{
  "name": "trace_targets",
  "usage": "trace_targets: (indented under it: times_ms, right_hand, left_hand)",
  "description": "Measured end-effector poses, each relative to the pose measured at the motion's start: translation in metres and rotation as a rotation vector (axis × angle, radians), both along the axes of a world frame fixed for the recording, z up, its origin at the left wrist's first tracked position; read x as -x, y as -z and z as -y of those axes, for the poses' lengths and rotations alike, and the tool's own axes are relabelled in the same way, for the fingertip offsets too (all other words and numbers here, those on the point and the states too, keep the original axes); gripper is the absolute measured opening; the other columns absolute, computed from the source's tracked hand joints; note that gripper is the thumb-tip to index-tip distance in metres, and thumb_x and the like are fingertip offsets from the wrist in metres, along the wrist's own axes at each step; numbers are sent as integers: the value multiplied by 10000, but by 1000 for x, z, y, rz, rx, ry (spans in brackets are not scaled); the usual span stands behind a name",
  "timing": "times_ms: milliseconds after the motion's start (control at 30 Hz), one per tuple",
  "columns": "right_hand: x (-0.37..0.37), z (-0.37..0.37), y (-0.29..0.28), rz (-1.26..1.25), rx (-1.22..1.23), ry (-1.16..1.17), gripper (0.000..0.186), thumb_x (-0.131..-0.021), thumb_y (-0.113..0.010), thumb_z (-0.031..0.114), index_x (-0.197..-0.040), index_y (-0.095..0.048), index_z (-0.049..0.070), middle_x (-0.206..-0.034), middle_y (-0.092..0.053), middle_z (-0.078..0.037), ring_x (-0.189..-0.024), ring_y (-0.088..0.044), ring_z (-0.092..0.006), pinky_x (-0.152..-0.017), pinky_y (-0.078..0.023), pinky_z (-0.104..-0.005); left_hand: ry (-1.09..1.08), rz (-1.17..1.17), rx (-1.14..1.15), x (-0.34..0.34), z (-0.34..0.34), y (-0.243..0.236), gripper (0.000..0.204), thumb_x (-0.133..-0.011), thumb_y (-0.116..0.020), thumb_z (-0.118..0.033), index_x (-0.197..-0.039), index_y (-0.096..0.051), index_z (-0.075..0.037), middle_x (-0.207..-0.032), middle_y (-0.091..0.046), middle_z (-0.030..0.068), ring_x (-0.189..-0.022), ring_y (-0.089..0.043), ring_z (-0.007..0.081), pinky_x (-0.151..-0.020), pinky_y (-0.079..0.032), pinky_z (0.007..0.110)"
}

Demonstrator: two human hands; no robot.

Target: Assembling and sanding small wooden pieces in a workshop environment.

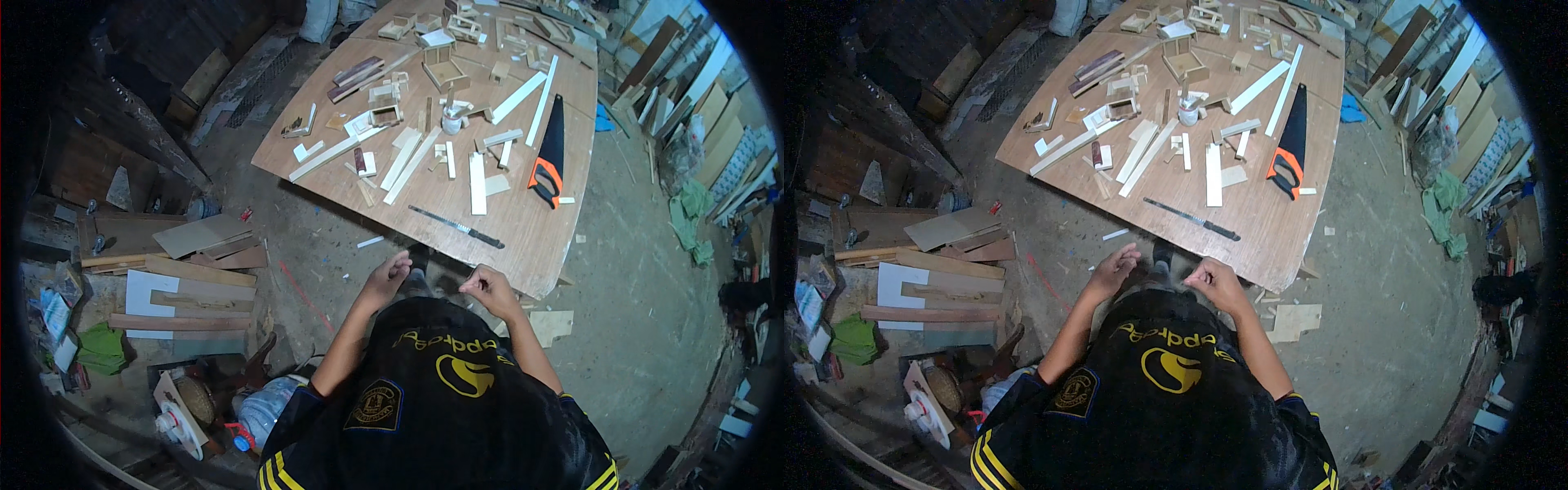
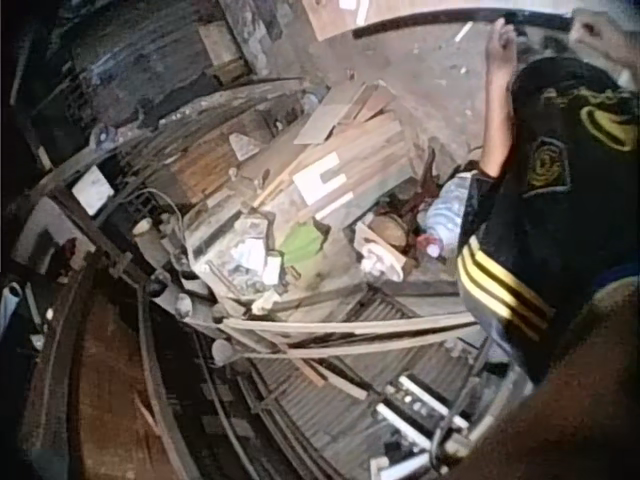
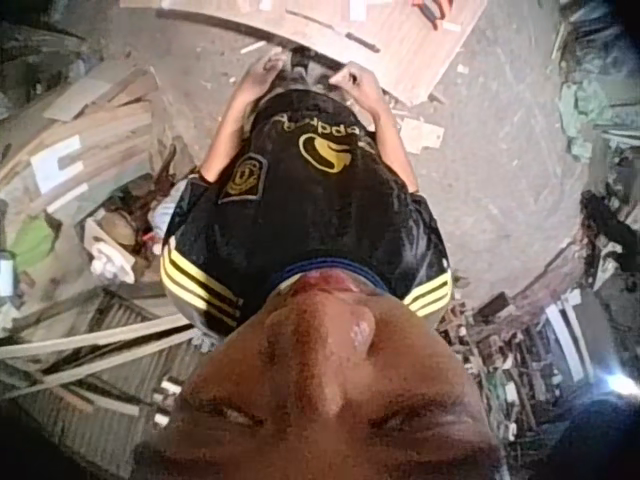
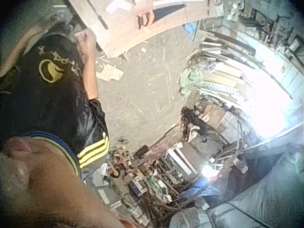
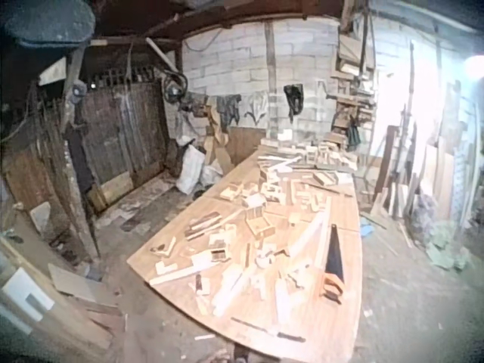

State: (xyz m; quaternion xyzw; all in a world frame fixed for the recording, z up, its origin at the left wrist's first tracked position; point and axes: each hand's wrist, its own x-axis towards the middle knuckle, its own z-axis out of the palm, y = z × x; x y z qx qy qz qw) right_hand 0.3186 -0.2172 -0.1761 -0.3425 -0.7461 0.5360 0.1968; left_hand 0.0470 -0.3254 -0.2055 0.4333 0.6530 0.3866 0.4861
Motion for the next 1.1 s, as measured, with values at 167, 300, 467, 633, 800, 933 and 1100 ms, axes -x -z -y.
trace_targets:
  times_ms: [167,300,467,633,800,933,1100]
  right_hand:
    - [9,-4,-14,-88,-8,94,141,-791,-759,107,-755,-652,21,-730,-591,-38,-610,-474,-99,-577,-404,-252]
    - [5,-2,-16,-113,4,60,86,-837,-702,119,-834,-693,34,-800,-663,-53,-642,-537,-109,-606,-441,-263]
    - [7,7,-21,-133,-104,71,113,-869,-654,126,-928,-707,46,-870,-697,-95,-705,-622,-202,-652,-489,-300]
    - [-8,16,-31,-62,-141,92,92,-837,-689,100,-922,-717,80,-861,-692,-83,-698,-616,-207,-644,-485,-306]
    - [-18,20,-39,-215,-199,255,78,-839,-695,74,-914,-713,60,-848,-689,-89,-660,-601,-189,-622,-479,-290]
    - [-17,14,-55,-179,-77,283,78,-862,-678,87,-912,-708,36,-855,-692,-97,-680,-616,-181,-632,-486,-287]
    - [-6,6,-59,-246,-85,263,104,-866,-678,102,-917,-704,16,-902,-700,-94,-707,-625,-167,-659,-493,-280]
  left_hand:
    - [-5,104,-36,-6,-7,-16,511,-990,-496,-281,-1390,-402,23,-1209,-603,103,-1002,-579,132,-823,-468,251]
    - [52,165,-119,-17,-16,-43,475,-995,-493,-253,-1374,-415,23,-1182,-609,91,-979,-578,123,-820,-469,251]
    - [200,130,-271,-34,-27,-72,360,-1009,-494,-159,-1331,-461,0,-1120,-621,73,-961,-584,120,-843,-471,253]
    - [217,212,-186,-44,-36,-78,362,-1007,-496,-147,-1336,-456,-2,-1132,-620,79,-970,-594,130,-863,-477,260]
    - [227,263,-123,-46,-47,-87,392,-1004,-506,-171,-1353,-443,-5,-1143,-621,84,-984,-600,135,-865,-483,264]
    - [211,256,-125,-41,-52,-91,399,-1001,-511,-181,-1351,-445,0,-1146,-621,82,-983,-600,137,-870,-479,267]
    - [213,266,-162,-38,-50,-95,394,-998,-503,-170,-1348,-448,3,-1141,-621,86,-985,-594,138,-877,-472,266]
